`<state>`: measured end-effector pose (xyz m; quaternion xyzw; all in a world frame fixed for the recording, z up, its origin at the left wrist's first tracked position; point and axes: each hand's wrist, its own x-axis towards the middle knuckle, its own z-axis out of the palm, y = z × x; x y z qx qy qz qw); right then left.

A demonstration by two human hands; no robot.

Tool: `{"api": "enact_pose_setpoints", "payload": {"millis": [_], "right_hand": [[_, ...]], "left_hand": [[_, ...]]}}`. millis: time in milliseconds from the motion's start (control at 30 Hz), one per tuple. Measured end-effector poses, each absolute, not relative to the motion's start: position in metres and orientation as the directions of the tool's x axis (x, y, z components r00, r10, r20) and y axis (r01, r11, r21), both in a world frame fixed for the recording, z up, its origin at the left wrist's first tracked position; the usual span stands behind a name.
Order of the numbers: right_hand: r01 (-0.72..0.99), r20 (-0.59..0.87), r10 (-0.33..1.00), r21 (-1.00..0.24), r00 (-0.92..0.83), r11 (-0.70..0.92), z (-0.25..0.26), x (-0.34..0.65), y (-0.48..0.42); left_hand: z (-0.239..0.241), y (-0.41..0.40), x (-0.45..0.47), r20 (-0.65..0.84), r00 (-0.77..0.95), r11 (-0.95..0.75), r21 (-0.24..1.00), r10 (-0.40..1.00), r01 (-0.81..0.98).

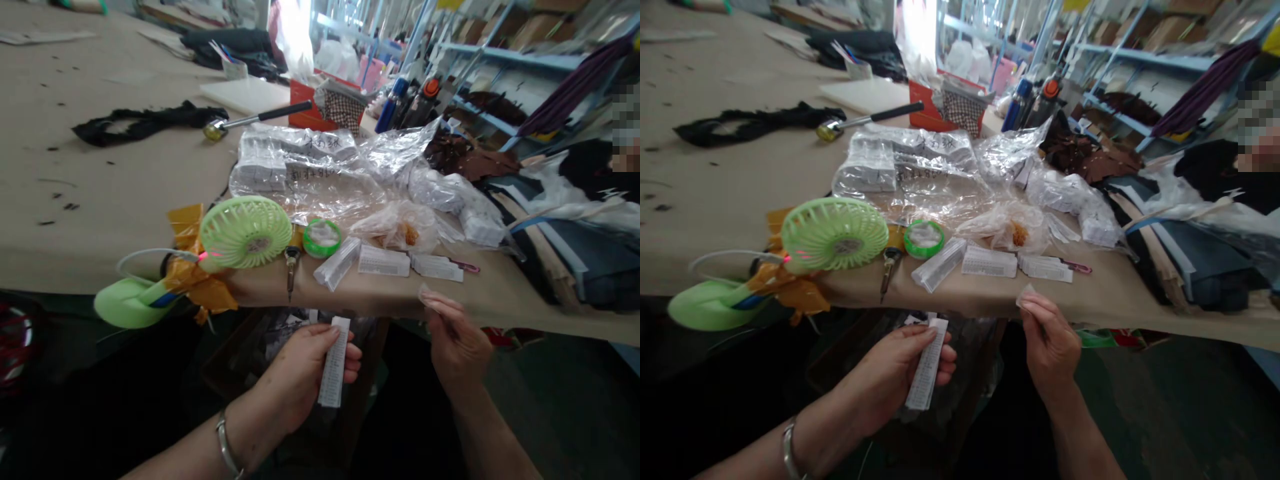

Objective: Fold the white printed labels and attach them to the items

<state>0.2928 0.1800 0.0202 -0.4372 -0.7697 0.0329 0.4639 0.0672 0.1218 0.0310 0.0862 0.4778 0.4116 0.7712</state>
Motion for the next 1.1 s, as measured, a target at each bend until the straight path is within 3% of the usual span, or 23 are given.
{"api": "enact_pose_setpoints", "payload": {"millis": [67,167,300,667,933,1100], "right_hand": [[0.451,0.683,0.662,-0.507,-0.310,0.734,0.023,0.262,0.163],[0.257,0.656,0.478,-0.409,-0.584,0.876,0.021,0.224,0.143],[0.246,0.609,0.395,-0.316,-0.688,0.916,0.010,0.204,0.136],[0.217,0.567,0.375,-0.329,-0.733,0.919,0.015,0.203,0.138],[0.199,0.542,0.404,-0.397,-0.737,0.896,0.013,0.204,0.132],[0.298,0.479,0.709,-0.675,-0.518,0.674,0.013,0.211,0.136]], "left_hand": [[0.031,0.121,0.066,-0.631,0.236,0.630,0.524,0.739,-0.573],[0.032,0.119,0.063,-0.549,0.227,0.545,0.528,0.804,-0.652],[0.033,0.117,0.057,-0.556,0.142,0.472,0.512,0.819,-0.718],[0.030,0.113,0.053,-0.545,0.186,0.476,0.457,0.817,-0.751],[0.028,0.110,0.053,-0.541,0.189,0.478,0.463,0.819,-0.746],[0.034,0.107,0.049,-0.576,0.249,0.577,0.503,0.779,-0.644]]}}
